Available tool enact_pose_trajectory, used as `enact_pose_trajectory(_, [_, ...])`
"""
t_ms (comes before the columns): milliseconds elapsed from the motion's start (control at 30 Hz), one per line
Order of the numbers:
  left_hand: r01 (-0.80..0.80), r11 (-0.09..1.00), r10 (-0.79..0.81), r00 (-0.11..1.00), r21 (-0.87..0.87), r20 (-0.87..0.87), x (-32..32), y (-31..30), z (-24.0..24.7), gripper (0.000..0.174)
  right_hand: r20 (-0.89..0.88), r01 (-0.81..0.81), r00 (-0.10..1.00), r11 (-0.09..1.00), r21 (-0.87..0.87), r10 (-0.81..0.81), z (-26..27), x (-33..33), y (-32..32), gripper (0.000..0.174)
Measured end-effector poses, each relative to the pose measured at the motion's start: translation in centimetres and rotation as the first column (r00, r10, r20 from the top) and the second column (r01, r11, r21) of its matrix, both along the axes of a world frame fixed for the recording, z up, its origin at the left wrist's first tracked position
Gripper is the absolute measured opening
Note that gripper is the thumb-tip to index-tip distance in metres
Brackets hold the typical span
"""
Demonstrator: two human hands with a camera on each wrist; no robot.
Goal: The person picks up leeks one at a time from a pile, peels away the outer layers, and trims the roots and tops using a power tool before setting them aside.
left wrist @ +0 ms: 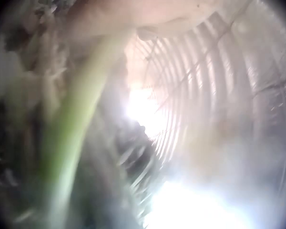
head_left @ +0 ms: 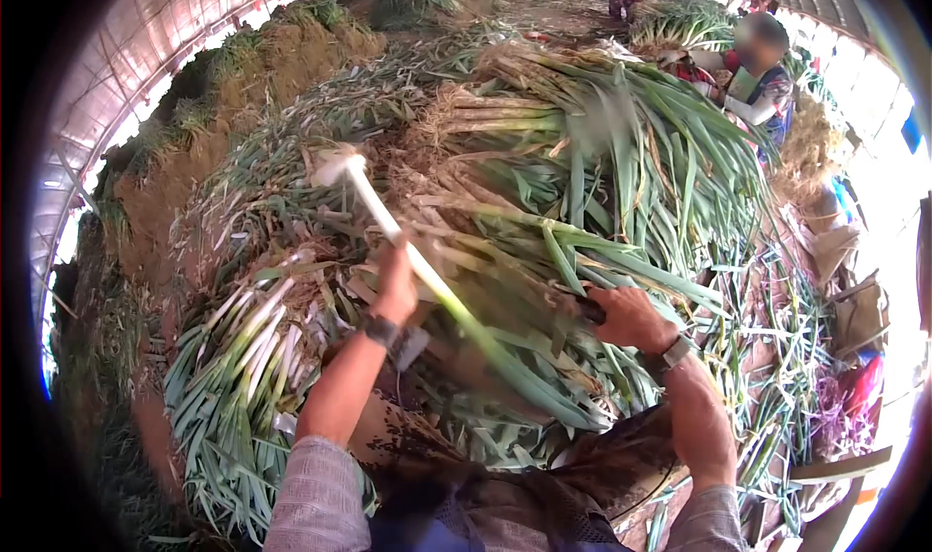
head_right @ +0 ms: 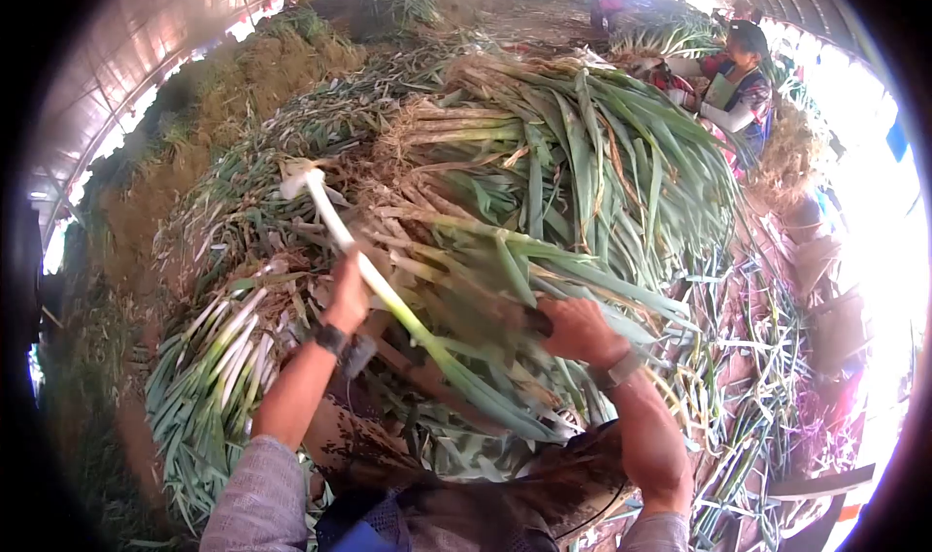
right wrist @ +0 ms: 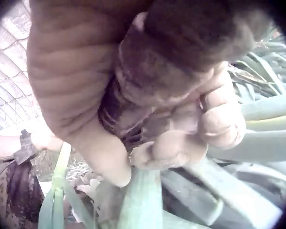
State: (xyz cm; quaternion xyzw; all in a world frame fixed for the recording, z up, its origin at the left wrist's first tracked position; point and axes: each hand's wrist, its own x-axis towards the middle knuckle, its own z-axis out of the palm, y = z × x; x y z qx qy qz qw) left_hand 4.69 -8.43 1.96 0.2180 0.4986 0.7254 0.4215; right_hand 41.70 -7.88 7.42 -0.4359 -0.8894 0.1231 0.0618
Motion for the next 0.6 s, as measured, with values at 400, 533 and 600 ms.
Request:
enact_pose_trajectory(400, [-0.543,0.822,0.559,0.712,0.171,-0.425,-14.1,-0.9,6.7,0.034,0.116,-0.021,0.993,0.989,-0.144,0.038,0.3,0.2,-2.6,0.028])
enact_pose_trajectory(533, [-0.386,0.826,0.562,0.515,0.410,-0.648,-21.7,-5.9,19.0,0.034,0.093,0.050,0.995,0.995,-0.087,-0.041,-0.2,0.1,-2.8,0.028])
enact_pose_trajectory(600, [-0.509,0.799,0.492,0.248,0.320,-0.834,-23.1,-9.3,24.3,0.043,0.045,0.096,0.995,0.991,-0.093,-0.092,-0.6,0.1,-2.9,0.033])
